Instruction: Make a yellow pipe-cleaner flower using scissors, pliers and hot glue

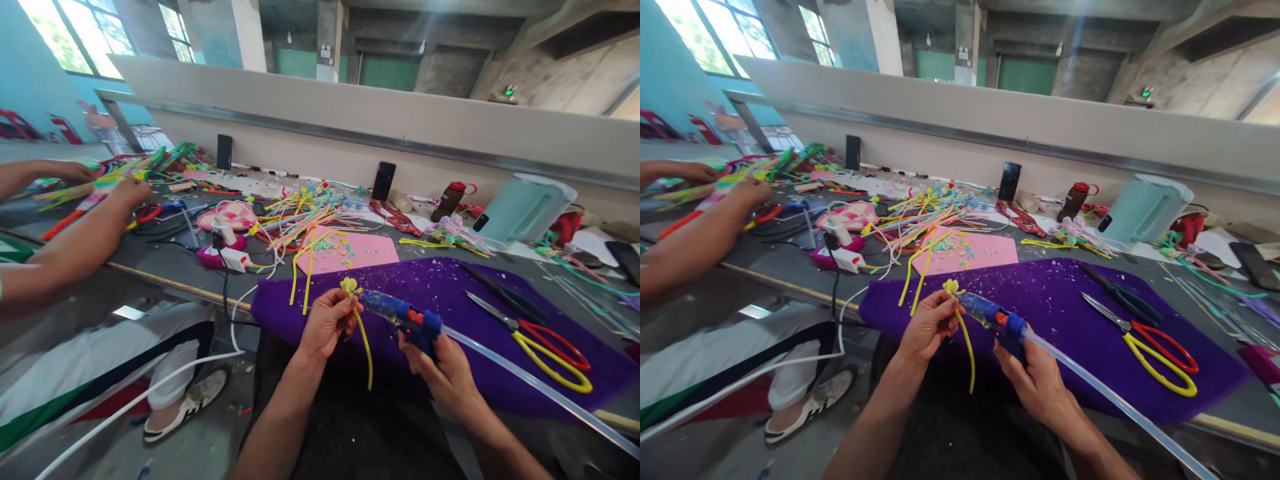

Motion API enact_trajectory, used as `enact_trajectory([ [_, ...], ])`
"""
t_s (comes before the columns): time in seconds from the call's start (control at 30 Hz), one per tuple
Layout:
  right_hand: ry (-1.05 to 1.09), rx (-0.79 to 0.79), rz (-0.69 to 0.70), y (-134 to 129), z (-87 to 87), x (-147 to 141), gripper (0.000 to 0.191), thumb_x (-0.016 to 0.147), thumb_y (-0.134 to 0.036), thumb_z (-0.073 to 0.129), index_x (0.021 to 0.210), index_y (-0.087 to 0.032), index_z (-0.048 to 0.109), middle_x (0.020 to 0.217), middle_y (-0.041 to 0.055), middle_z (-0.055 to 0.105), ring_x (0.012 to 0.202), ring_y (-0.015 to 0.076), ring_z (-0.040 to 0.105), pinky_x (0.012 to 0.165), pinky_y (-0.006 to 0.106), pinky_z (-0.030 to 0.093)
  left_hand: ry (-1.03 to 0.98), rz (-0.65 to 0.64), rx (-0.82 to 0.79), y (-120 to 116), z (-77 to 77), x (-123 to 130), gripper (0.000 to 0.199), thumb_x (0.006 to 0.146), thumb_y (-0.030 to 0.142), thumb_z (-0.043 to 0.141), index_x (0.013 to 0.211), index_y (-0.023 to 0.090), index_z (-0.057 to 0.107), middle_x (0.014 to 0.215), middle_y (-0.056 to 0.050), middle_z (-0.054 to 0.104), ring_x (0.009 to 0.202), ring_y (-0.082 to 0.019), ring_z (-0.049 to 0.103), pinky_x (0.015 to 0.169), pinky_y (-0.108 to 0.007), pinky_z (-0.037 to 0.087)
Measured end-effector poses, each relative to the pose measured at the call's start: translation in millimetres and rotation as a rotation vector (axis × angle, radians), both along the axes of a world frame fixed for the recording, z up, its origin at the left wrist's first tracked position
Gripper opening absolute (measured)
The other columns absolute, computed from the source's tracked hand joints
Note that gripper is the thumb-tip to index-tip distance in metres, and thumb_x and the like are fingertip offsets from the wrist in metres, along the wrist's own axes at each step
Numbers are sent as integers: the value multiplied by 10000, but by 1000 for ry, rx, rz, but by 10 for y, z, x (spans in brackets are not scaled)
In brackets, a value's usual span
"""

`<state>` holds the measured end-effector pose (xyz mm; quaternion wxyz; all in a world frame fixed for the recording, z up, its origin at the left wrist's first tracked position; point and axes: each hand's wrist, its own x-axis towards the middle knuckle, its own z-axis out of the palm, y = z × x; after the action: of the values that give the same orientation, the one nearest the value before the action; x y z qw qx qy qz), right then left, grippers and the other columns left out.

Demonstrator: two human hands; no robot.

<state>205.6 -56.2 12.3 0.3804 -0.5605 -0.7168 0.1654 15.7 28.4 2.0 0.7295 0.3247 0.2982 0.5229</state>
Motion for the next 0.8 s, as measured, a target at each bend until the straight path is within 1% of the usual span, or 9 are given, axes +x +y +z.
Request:
enact_trajectory([
  [0.17,4,-1,14,21,-25,-11,197,837,-345,461,874,-186,571,607,-7,556,548,136,531,505,224,431,1,19,1,2,-16,2,266,600,266,734,689,154,511,581,0,641,352,-62,496,332,-154,362],
  [0.27,8,-11,6,2,13,19,185,833,-343,468,843,-191,573,586,-14,550,527,133,522,503,229,428,-2,10,5,2,-8,0,272,595,268,740,683,151,511,600,-4,646,357,-55,493,331,-149,356],
  [0.4,78,-42,-20,-4,72,80,173,843,-336,462,839,-193,559,559,-29,524,485,120,491,491,230,415,16,3,15,0,15,2,252,621,288,725,682,142,528,620,-14,647,366,-47,486,336,-147,358],
  [0.53,125,-48,4,25,42,107,168,843,-340,474,870,-193,552,598,-32,529,489,109,483,496,226,410,25,0,21,1,11,4,233,637,287,715,694,134,550,620,-15,641,366,-44,479,335,-149,358],
  [0.63,95,-63,13,35,25,94,179,847,-348,468,866,-192,552,584,-34,517,493,111,478,494,229,399,28,-6,34,2,-8,1,225,646,286,710,694,129,557,628,-19,644,365,-40,475,338,-149,359],
  [0.8,-2,-50,-22,26,67,71,204,854,-372,455,813,-189,535,547,-38,489,491,117,462,488,231,371,29,-3,53,0,-15,6,199,668,271,695,704,133,558,631,-17,644,373,-40,475,344,-146,364],
])
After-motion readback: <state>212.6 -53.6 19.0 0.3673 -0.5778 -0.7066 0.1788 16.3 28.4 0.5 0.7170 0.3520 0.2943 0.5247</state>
